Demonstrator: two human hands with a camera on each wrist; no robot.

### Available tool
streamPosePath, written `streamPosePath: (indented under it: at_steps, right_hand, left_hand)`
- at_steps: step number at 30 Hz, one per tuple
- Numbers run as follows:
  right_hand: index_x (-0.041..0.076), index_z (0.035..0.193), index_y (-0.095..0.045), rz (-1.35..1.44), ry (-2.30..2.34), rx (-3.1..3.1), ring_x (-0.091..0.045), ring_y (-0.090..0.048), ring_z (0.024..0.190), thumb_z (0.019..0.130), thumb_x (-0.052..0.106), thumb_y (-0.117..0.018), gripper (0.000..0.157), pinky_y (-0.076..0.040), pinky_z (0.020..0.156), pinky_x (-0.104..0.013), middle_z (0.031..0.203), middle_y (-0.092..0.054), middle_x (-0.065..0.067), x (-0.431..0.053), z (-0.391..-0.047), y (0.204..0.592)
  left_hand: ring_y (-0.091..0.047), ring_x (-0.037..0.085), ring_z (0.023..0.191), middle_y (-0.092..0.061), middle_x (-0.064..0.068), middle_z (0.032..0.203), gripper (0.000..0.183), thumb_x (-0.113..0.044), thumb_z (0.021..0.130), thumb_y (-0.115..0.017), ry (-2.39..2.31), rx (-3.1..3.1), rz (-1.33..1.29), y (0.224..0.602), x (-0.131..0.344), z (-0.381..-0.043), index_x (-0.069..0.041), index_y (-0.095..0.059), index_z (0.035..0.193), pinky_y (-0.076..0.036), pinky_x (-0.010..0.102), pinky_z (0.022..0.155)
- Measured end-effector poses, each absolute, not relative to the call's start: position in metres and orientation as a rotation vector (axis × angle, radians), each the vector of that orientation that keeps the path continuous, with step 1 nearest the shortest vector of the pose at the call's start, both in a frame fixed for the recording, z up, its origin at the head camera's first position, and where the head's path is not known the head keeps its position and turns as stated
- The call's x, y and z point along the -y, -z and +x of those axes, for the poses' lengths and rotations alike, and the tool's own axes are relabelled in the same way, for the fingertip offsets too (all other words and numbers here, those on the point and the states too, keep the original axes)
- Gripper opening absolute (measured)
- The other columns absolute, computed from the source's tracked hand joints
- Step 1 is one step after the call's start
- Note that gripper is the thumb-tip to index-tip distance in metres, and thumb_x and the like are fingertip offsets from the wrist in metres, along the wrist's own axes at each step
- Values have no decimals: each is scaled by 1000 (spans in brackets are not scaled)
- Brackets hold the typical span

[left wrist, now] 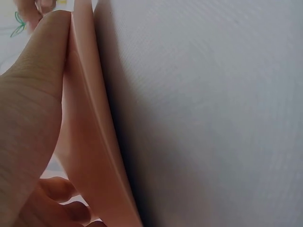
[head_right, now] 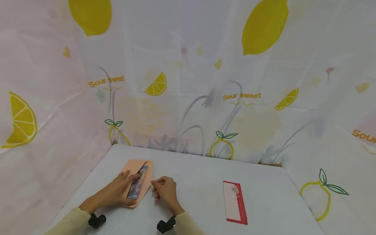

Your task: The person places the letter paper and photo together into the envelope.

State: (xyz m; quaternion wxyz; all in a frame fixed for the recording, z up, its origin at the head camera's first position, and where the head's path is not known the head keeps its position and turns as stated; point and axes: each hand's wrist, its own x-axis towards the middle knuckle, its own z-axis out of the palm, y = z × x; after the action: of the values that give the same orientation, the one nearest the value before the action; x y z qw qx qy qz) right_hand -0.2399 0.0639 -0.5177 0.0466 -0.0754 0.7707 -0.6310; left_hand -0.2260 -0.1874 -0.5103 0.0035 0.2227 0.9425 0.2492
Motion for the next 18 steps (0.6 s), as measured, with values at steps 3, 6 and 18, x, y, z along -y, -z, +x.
streamPosePath:
  at_steps: [3, 6, 18]
  right_hand:
    - [3, 95, -70, -163, 1898, -2389, -7, -54, 43, 97, 25, -74, 22, -49, 44, -24, 70, -71, -7, -100, -239, 511]
    - [3, 97, -70, -72, 1840, -2449, -8, -52, 46, 97, 26, -74, 23, -47, 45, -24, 72, -71, -6, -144, -236, 507]
    - [1, 106, -72, 395, 1527, -2769, -16, -53, 61, 96, 27, -75, 28, -43, 50, -26, 81, -67, -3, -294, -204, 504]
  left_hand:
    - [-23, 71, 137, -25, 46, 153, 102, -66, 74, -84, -786, -2949, 712, 510, 188, -227, -15, -44, 153, -27, 81, 102]
    - [-23, 72, 137, -25, 47, 153, 102, -66, 75, -83, -784, -2946, 729, 511, 188, -228, -14, -43, 153, -27, 81, 101]
    - [-19, 71, 139, -21, 45, 156, 102, -65, 77, -82, -819, -2895, 681, 507, 188, -228, -16, -40, 156, -25, 81, 103]
